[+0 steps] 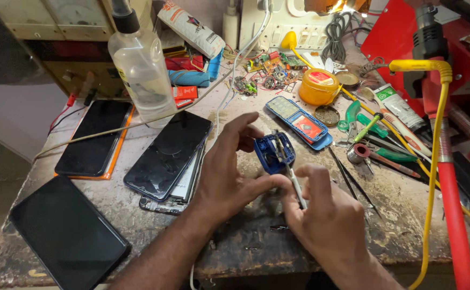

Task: The person disassembles a blue feature phone on a cluttered workbench. They remove the back cover and battery, pry open the casing with a screwdriver, detach the front screen assembly with tweezers, and separate the motherboard from the frame.

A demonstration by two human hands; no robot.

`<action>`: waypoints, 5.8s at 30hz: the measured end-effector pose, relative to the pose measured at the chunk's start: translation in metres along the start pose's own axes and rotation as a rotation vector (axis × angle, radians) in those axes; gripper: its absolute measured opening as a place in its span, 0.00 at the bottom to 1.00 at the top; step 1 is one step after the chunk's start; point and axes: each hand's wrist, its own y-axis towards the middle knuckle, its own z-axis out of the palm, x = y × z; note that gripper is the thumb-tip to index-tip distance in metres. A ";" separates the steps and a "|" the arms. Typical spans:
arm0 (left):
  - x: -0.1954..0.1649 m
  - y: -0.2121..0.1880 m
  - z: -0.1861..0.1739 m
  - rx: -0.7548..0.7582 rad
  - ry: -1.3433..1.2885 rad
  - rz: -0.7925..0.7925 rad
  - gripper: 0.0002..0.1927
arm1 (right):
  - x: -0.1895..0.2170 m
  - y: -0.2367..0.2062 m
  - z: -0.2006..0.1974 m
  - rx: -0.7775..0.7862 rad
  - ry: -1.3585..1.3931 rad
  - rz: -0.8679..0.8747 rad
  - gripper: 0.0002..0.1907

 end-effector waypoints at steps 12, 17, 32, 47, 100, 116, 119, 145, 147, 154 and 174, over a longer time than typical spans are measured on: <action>-0.007 0.004 -0.002 -0.024 -0.202 -0.234 0.40 | 0.018 0.019 0.005 0.104 0.304 0.153 0.24; 0.004 0.008 0.004 -0.020 -0.453 -0.487 0.36 | -0.005 0.019 -0.006 0.140 0.296 0.182 0.20; 0.012 0.010 0.001 0.070 -0.584 -0.544 0.39 | -0.077 0.032 -0.031 0.158 0.089 0.543 0.16; 0.015 0.009 0.007 0.091 -0.713 -0.484 0.37 | -0.048 0.129 0.003 0.380 1.557 0.297 0.13; 0.017 0.016 0.009 0.018 -0.537 -0.547 0.28 | -0.058 0.177 0.036 0.733 1.067 0.054 0.10; 0.021 0.017 0.004 0.008 -0.181 -0.533 0.17 | -0.072 0.177 0.051 0.525 1.469 0.432 0.13; 0.022 0.018 0.004 0.001 -0.163 -0.585 0.16 | -0.070 0.179 0.037 0.341 1.379 0.492 0.14; 0.029 0.015 0.010 -0.048 -0.206 -0.538 0.17 | -0.010 0.045 0.003 0.461 0.076 0.318 0.28; 0.029 0.014 0.010 -0.031 -0.224 -0.524 0.17 | -0.018 0.049 -0.002 0.511 0.133 0.433 0.24; 0.023 0.017 0.008 -0.033 -0.213 -0.483 0.19 | -0.042 0.054 0.003 0.530 0.760 0.582 0.22; 0.013 0.017 0.015 0.187 0.312 -0.471 0.18 | -0.018 0.053 0.005 0.544 0.249 0.296 0.41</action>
